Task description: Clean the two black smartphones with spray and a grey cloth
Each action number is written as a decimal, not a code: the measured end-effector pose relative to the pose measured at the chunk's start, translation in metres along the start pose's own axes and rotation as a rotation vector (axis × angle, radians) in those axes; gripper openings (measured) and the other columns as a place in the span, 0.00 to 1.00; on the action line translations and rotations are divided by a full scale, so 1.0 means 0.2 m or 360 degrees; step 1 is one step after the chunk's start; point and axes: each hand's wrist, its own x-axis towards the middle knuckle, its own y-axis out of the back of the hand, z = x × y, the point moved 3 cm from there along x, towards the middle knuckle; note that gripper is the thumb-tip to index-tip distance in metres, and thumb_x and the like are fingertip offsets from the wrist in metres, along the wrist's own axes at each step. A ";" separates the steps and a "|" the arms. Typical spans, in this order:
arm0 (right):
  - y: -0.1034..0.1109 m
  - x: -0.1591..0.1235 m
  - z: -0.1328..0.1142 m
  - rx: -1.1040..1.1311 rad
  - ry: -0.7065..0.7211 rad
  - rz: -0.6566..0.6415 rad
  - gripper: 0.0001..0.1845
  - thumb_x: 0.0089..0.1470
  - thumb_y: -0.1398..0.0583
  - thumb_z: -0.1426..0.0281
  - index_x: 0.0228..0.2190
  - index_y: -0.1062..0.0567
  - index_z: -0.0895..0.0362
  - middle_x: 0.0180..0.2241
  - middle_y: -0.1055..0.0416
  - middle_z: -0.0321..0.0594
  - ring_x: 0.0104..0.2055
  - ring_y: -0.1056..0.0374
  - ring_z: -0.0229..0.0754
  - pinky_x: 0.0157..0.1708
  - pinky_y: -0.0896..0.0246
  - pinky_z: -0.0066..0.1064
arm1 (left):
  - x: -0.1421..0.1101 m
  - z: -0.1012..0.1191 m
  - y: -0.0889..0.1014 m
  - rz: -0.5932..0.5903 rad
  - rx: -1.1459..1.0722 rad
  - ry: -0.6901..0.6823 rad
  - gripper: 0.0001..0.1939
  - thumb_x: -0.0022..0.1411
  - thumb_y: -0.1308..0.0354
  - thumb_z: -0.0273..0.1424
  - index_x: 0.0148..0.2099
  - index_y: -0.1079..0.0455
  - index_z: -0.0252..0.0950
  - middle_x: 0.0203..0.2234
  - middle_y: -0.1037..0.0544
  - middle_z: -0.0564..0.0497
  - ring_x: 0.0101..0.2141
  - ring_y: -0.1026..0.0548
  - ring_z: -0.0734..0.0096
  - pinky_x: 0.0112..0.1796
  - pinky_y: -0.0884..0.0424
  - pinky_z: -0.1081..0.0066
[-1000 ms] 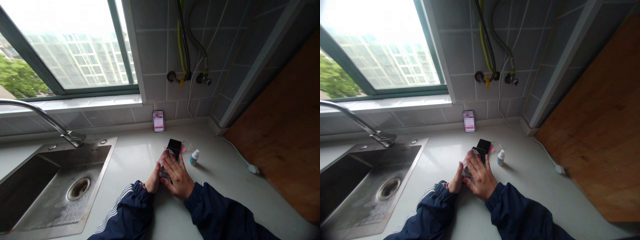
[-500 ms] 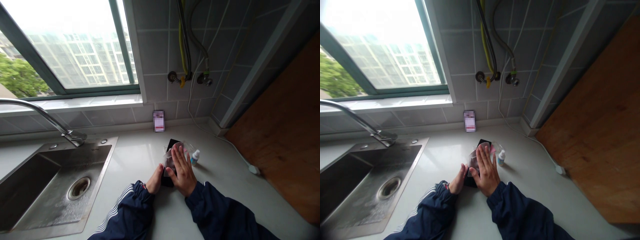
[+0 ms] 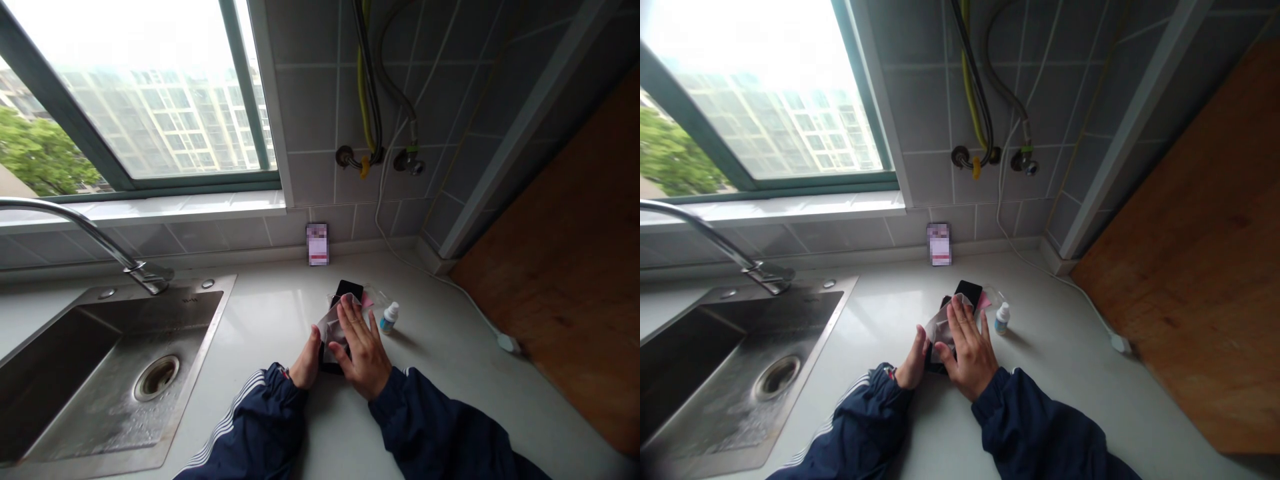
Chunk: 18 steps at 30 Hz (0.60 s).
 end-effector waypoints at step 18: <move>-0.01 -0.01 -0.01 0.0036 0.0009 -0.0062 0.41 0.67 0.49 0.60 0.71 0.64 0.59 0.71 0.62 0.52 0.73 0.63 0.59 0.66 0.59 0.63 | 0.00 0.00 0.01 0.0004 -0.0004 0.0005 0.40 0.66 0.58 0.59 0.66 0.35 0.37 0.67 0.39 0.48 0.70 0.55 0.56 0.69 0.63 0.58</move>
